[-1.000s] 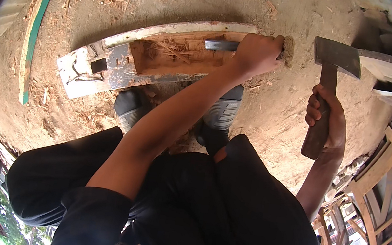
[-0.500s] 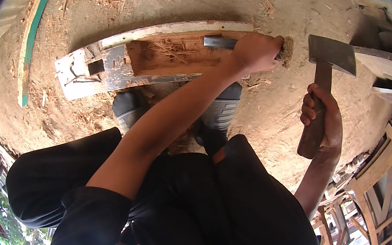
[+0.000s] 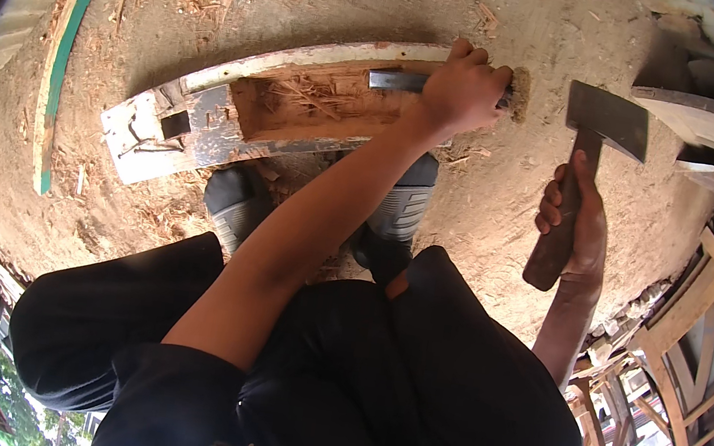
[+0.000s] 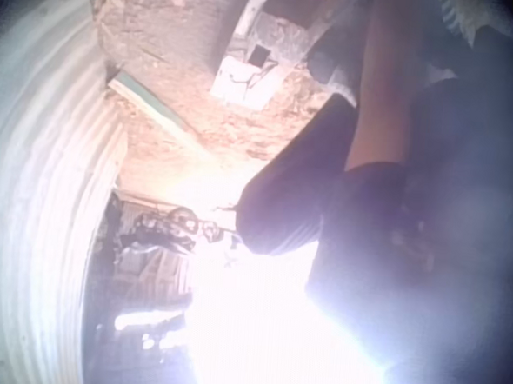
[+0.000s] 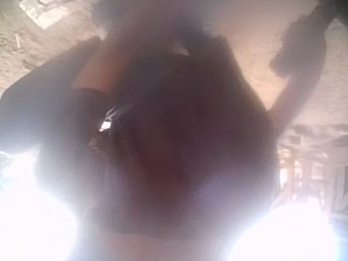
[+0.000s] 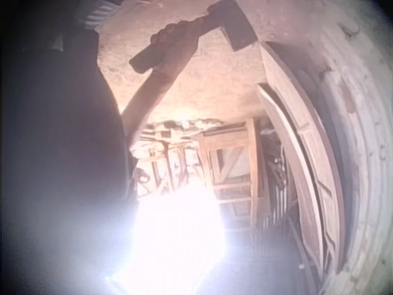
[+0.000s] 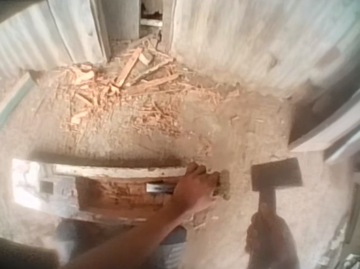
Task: The person uses a chisel and a small axe to carve a rectangular piece of wood. They repeatedly strike the chisel with the axe to remove wood shavings and shape the wood, occasionally clearing debris by hand.
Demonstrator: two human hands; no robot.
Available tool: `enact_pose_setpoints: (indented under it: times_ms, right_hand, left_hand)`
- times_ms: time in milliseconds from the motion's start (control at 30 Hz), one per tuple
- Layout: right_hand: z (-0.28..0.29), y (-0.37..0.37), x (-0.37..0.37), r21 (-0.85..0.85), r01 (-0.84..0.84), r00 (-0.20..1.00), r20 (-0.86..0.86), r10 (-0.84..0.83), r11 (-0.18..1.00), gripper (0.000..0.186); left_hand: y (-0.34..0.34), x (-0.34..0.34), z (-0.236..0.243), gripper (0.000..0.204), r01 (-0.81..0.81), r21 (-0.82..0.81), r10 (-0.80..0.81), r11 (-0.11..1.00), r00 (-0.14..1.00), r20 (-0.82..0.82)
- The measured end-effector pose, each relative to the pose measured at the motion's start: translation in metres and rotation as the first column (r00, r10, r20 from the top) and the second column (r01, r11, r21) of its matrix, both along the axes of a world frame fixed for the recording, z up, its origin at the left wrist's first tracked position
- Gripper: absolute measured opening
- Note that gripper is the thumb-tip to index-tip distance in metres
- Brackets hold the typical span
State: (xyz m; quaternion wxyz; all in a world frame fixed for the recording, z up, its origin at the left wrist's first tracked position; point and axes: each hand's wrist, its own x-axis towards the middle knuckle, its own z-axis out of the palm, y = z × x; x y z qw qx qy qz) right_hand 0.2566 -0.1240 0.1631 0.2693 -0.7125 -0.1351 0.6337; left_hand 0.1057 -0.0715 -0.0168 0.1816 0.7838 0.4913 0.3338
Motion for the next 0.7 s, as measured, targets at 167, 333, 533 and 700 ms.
enact_pose_setpoints:
  times_ms: [167,333,533,700]
  right_hand:
    - [-0.015,-0.013,-0.011,-0.129,-0.029,0.993,-0.119,0.013,0.991,0.035]
    - [-0.016,-0.005,0.008,-0.001,0.08,0.993,-0.089,-0.079,0.997,0.034]
    - [-0.016,-0.004,-0.009,-0.106,-0.066,0.996,-0.074,0.058,0.992,0.031]
    - [-0.017,0.0,-0.005,-0.072,0.028,0.992,-0.124,-0.036,0.997,0.03]
  left_hand:
    - [-0.002,-0.001,0.001,0.03,-0.014,0.021,0.013,1.0,0.999,0.034]
    - [0.0,0.0,0.002,0.031,0.0,-0.03,0.0,1.0,1.0,0.007]
    - [-0.001,-0.002,-0.001,0.032,-0.006,-0.03,0.005,1.0,1.0,-0.011]
    - [-0.002,-0.002,0.008,0.028,-0.046,-0.086,0.049,0.995,0.998,0.043]
